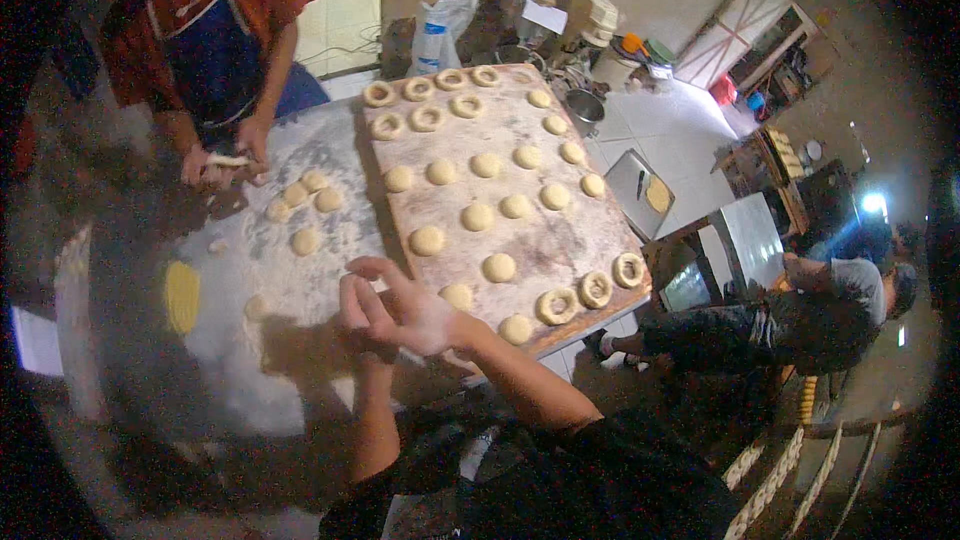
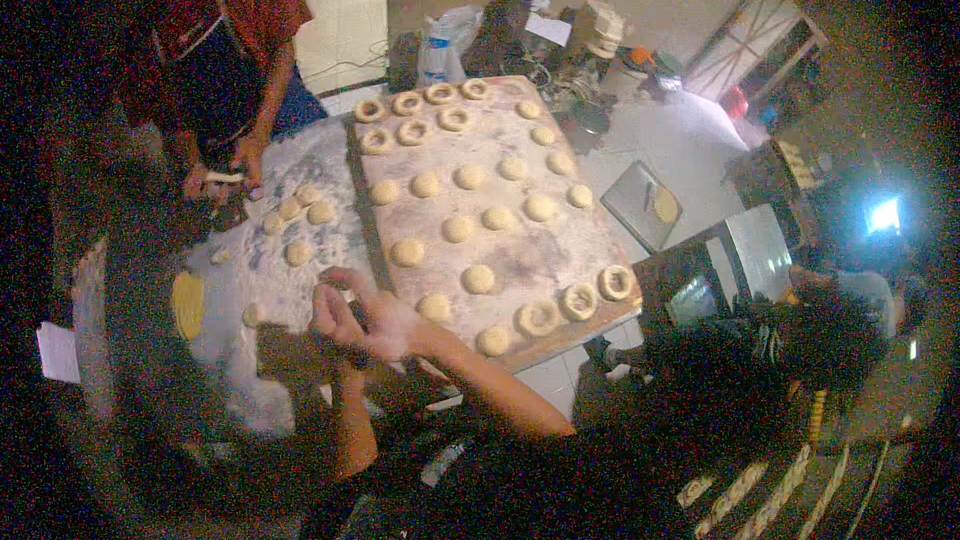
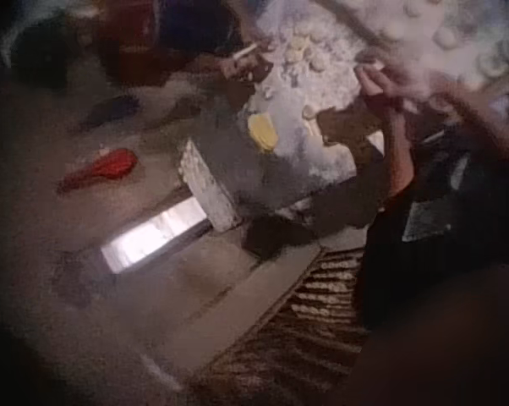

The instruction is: The person shapes small dough balls into ring shapes by hand and places them on a wooden board. Another person assists by shaping dough nearby. The camera wearer occasionally moves the board to a rack.

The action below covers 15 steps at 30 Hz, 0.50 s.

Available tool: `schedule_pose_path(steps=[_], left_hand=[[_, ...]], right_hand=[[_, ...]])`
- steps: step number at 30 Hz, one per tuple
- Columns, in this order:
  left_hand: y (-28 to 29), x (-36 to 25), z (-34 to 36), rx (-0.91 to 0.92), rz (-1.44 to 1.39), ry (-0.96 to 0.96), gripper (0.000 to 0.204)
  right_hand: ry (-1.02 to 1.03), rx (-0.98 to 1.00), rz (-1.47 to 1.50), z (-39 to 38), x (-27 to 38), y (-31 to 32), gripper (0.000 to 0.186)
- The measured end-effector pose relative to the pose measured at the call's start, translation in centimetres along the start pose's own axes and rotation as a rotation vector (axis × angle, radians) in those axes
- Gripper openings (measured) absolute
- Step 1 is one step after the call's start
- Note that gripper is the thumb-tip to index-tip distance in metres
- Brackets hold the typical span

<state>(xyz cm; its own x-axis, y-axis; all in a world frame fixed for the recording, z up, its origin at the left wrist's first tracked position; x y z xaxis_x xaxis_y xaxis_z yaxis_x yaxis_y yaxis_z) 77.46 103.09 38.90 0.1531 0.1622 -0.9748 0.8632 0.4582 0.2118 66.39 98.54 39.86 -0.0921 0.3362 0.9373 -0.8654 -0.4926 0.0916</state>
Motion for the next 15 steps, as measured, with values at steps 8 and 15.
schedule_pose_path(steps=[8,15], left_hand=[[-14.3,-3.6,-4.4,0.375,0.151,0.12,0.027],[-22.0,-5.6,-4.6,0.391,-0.038,-0.042,0.023]], right_hand=[[0.003,-0.207,0.194,-7.3,2.9,13.8,0.049],[-0.196,-0.263,-0.112,-8.9,-2.4,21.8,0.043]])
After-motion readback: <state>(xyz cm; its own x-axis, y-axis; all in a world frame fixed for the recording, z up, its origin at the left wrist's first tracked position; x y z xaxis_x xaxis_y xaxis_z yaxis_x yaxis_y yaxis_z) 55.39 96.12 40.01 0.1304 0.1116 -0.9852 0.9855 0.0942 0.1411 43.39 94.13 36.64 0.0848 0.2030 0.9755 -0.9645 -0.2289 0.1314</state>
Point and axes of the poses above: each hand's wrist, its own z-axis towards the middle knuckle, its own y-axis out of the back of the hand, x = y × z, the point moved 3 cm from there along z, towards the middle knuckle, and after that the axes turned 14 degrees about y, right-handed, at the moved point
